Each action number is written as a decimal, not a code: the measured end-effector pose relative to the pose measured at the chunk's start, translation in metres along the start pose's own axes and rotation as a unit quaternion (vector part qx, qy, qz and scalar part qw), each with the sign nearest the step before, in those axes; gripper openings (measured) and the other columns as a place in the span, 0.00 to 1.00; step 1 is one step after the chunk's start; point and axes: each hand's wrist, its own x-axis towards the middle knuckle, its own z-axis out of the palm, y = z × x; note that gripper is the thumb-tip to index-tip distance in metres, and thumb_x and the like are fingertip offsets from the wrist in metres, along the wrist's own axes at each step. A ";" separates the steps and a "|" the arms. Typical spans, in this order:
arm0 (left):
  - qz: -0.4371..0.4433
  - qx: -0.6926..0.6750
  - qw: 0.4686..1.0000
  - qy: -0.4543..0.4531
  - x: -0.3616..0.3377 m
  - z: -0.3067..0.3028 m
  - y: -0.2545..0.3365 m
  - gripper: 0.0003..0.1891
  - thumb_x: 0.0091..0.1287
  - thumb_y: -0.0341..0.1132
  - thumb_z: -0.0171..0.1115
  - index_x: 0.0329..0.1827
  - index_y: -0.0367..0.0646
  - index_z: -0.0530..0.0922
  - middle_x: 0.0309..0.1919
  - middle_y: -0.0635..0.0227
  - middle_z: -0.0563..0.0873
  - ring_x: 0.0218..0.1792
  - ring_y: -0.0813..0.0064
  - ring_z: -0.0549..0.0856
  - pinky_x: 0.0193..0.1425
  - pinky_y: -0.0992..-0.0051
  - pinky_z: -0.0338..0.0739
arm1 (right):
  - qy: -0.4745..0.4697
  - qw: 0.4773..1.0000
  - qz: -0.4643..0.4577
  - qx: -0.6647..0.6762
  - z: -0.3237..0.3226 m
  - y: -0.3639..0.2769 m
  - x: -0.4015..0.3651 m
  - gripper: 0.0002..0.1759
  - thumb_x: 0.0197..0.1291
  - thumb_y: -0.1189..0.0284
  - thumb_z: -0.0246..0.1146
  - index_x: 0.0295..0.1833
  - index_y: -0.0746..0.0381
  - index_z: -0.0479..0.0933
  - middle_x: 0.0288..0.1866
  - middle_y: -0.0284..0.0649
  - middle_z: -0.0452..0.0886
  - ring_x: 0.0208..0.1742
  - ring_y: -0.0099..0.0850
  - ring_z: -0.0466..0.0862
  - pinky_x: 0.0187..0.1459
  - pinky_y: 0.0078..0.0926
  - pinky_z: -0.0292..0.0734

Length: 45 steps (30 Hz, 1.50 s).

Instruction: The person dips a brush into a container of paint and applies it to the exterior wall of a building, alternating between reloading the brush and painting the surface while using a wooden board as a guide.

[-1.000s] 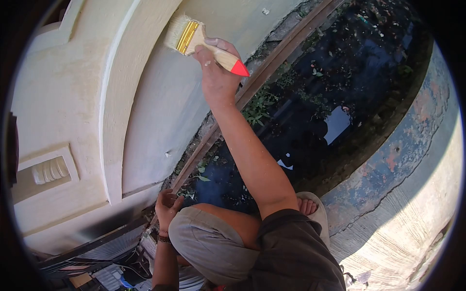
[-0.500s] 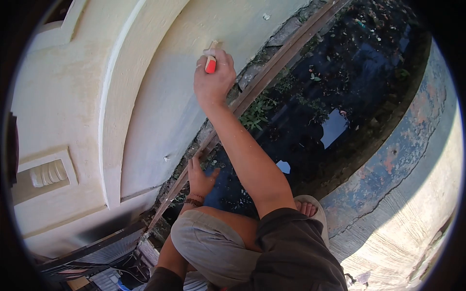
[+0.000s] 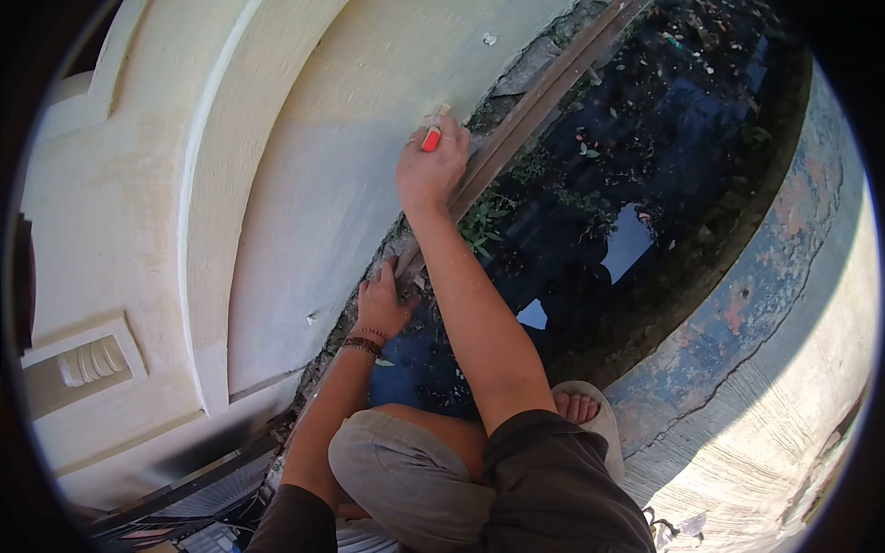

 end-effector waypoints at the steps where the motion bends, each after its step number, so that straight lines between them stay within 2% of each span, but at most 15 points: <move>1: 0.003 0.027 1.000 -0.014 0.001 0.000 -0.002 0.39 0.54 0.40 0.73 0.69 0.41 0.64 0.55 0.49 0.80 0.59 0.49 0.79 0.67 0.55 0.68 | -0.012 1.000 0.000 -0.016 0.008 -0.012 0.000 0.10 0.55 0.82 0.62 0.43 0.63 0.76 0.42 0.51 0.75 0.38 0.53 0.78 0.43 0.45 0.76; 5: 0.034 0.021 0.999 -0.006 0.013 0.015 -0.027 0.37 0.54 0.40 0.72 0.68 0.44 0.67 0.56 0.53 0.80 0.59 0.54 0.79 0.67 0.53 0.66 | -0.090 0.983 -0.028 0.159 -0.014 -0.082 -0.018 0.08 0.56 0.82 0.63 0.42 0.63 0.76 0.41 0.48 0.77 0.40 0.44 0.81 0.42 0.36 0.77; 7: 0.188 0.049 0.977 0.085 0.022 0.043 -0.053 0.34 0.53 0.38 0.71 0.66 0.47 0.71 0.59 0.53 0.79 0.62 0.55 0.76 0.66 0.51 0.66 | -0.119 0.965 -0.016 0.231 -0.027 -0.111 -0.026 0.08 0.57 0.83 0.63 0.42 0.63 0.76 0.41 0.46 0.77 0.40 0.39 0.81 0.43 0.32 0.78; 8: 0.116 -0.273 0.954 0.049 0.029 0.068 -0.064 0.34 0.51 0.36 0.70 0.65 0.48 0.72 0.61 0.54 0.77 0.64 0.54 0.74 0.66 0.49 0.66 | -0.131 0.935 0.032 0.327 -0.029 -0.117 -0.030 0.07 0.58 0.83 0.64 0.42 0.64 0.76 0.41 0.43 0.77 0.41 0.34 0.81 0.43 0.29 0.77; 11: 0.120 -0.028 0.991 0.057 0.028 0.051 -0.061 0.37 0.48 0.35 0.70 0.67 0.47 0.70 0.61 0.53 0.77 0.65 0.53 0.73 0.67 0.49 0.66 | -0.138 0.857 0.142 0.476 -0.021 -0.099 -0.034 0.07 0.61 0.81 0.65 0.44 0.65 0.75 0.44 0.38 0.78 0.44 0.24 0.79 0.45 0.25 0.76; 13: 0.112 -0.052 0.992 0.042 0.025 0.034 -0.047 0.40 0.46 0.33 0.69 0.68 0.47 0.68 0.58 0.53 0.78 0.63 0.51 0.75 0.66 0.52 0.69 | -0.115 0.813 0.278 0.499 -0.023 -0.066 -0.028 0.09 0.61 0.79 0.65 0.45 0.65 0.75 0.46 0.37 0.78 0.45 0.23 0.78 0.45 0.25 0.76; 15: 0.088 -0.129 0.987 0.046 0.022 0.016 -0.030 0.40 0.45 0.30 0.69 0.68 0.47 0.68 0.56 0.51 0.78 0.59 0.48 0.77 0.65 0.54 0.72 | -0.098 0.929 0.168 0.316 -0.022 -0.010 -0.026 0.07 0.62 0.80 0.62 0.46 0.65 0.73 0.47 0.45 0.78 0.49 0.34 0.82 0.53 0.36 0.83; 16: 0.083 -0.137 0.986 0.042 0.022 0.015 -0.028 0.40 0.45 0.29 0.69 0.68 0.47 0.67 0.56 0.51 0.78 0.57 0.45 0.78 0.64 0.55 0.73 | -0.100 0.929 0.167 0.315 -0.025 -0.005 -0.018 0.07 0.62 0.80 0.62 0.46 0.65 0.73 0.47 0.45 0.78 0.49 0.34 0.82 0.53 0.36 0.83; 18: 0.071 -0.134 0.988 0.025 0.021 0.013 -0.027 0.41 0.45 0.29 0.69 0.68 0.47 0.67 0.56 0.51 0.78 0.57 0.45 0.78 0.64 0.55 0.73 | -0.049 0.998 -0.022 0.019 -0.030 0.001 -0.010 0.11 0.57 0.79 0.64 0.45 0.66 0.74 0.42 0.46 0.78 0.43 0.43 0.81 0.47 0.38 0.77; 21: 0.063 -0.134 0.989 0.011 0.023 0.009 -0.026 0.41 0.45 0.30 0.69 0.69 0.47 0.66 0.56 0.51 0.78 0.57 0.46 0.78 0.64 0.54 0.73 | -0.051 0.994 0.047 -0.089 -0.008 0.016 -0.004 0.12 0.55 0.80 0.63 0.46 0.65 0.75 0.41 0.49 0.78 0.43 0.51 0.79 0.49 0.41 0.75; 25: 0.057 -0.134 0.989 0.004 0.022 0.013 -0.028 0.42 0.45 0.30 0.70 0.69 0.47 0.66 0.56 0.51 0.78 0.57 0.46 0.78 0.64 0.54 0.73 | 0.009 0.999 0.033 -0.043 0.028 0.034 0.001 0.13 0.54 0.79 0.64 0.46 0.63 0.75 0.41 0.49 0.79 0.44 0.51 0.80 0.50 0.41 0.76; 30: 0.072 -0.156 0.985 0.007 0.023 0.015 -0.032 0.41 0.46 0.29 0.69 0.69 0.47 0.66 0.56 0.50 0.78 0.57 0.46 0.79 0.64 0.55 0.73 | -0.091 0.938 0.199 0.267 -0.023 -0.033 -0.009 0.10 0.56 0.80 0.63 0.44 0.66 0.74 0.42 0.50 0.79 0.45 0.51 0.80 0.50 0.43 0.76; 34: 0.057 -0.145 0.988 -0.003 0.022 0.012 -0.029 0.41 0.46 0.28 0.69 0.69 0.48 0.66 0.58 0.51 0.78 0.57 0.46 0.78 0.65 0.55 0.73 | -0.033 0.982 0.183 0.039 0.007 0.000 -0.015 0.09 0.57 0.83 0.62 0.44 0.66 0.74 0.46 0.52 0.79 0.47 0.49 0.81 0.48 0.37 0.77; 37: 0.057 -0.154 0.986 -0.008 0.023 0.014 -0.032 0.40 0.46 0.28 0.69 0.68 0.47 0.67 0.57 0.50 0.78 0.57 0.45 0.79 0.64 0.55 0.74 | 0.081 0.962 0.239 0.100 0.059 0.078 -0.019 0.13 0.61 0.85 0.58 0.51 0.62 0.73 0.47 0.40 0.78 0.47 0.30 0.80 0.50 0.27 0.76; 45: 0.063 -0.168 0.984 -0.006 0.023 0.011 -0.027 0.38 0.47 0.26 0.68 0.67 0.46 0.68 0.57 0.49 0.79 0.56 0.44 0.80 0.63 0.55 0.75 | 0.040 0.943 0.266 0.196 0.021 0.019 -0.017 0.14 0.62 0.86 0.56 0.50 0.59 0.73 0.48 0.38 0.77 0.47 0.30 0.79 0.50 0.27 0.75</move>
